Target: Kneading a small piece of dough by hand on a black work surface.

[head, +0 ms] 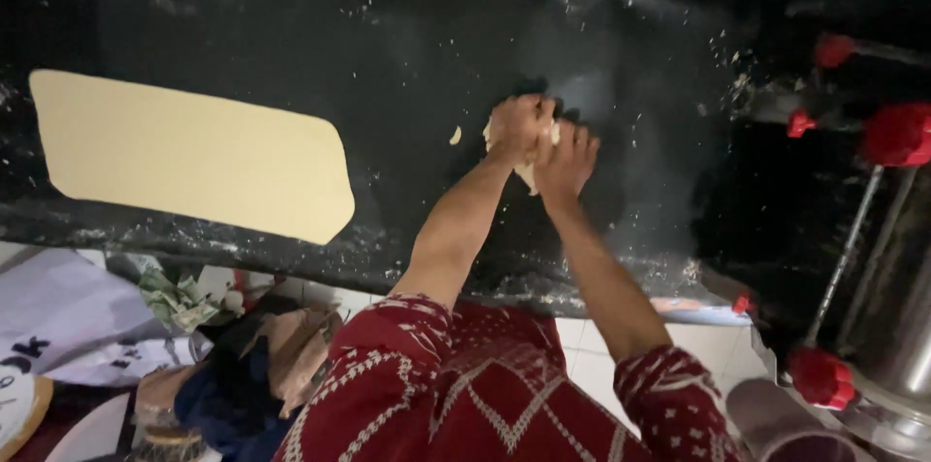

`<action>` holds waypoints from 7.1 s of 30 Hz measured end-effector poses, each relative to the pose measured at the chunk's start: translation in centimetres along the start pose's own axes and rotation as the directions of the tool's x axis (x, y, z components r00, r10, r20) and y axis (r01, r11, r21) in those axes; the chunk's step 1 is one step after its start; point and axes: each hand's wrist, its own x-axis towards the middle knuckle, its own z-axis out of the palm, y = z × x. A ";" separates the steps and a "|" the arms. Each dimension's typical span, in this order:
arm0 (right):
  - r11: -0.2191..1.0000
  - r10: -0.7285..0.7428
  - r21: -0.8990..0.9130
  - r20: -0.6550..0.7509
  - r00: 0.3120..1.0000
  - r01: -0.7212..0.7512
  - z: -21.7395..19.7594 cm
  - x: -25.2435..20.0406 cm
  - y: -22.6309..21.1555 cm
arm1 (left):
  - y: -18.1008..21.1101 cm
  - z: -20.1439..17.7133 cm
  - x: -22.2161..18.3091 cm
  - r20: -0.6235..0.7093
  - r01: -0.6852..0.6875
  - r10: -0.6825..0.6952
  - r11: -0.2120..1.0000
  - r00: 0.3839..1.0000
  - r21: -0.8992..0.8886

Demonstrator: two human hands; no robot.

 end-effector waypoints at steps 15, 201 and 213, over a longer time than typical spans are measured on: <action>0.811 0.509 -0.129 0.636 0.580 -0.570 0.0 7.9 1.5 | 1.2 1.8 -4.1 -0.738 0.192 -0.160 0.981 0.656 -0.042; 0.885 0.130 0.443 0.068 0.989 -0.146 3.0 2.3 0.0 | -1.5 1.6 -7.6 -0.578 0.159 -0.135 0.987 0.805 -0.009; 0.890 -0.196 0.452 0.257 0.946 0.062 -3.8 1.8 -1.2 | -3.8 3.8 -1.6 -0.485 0.124 -0.116 0.992 0.867 -0.017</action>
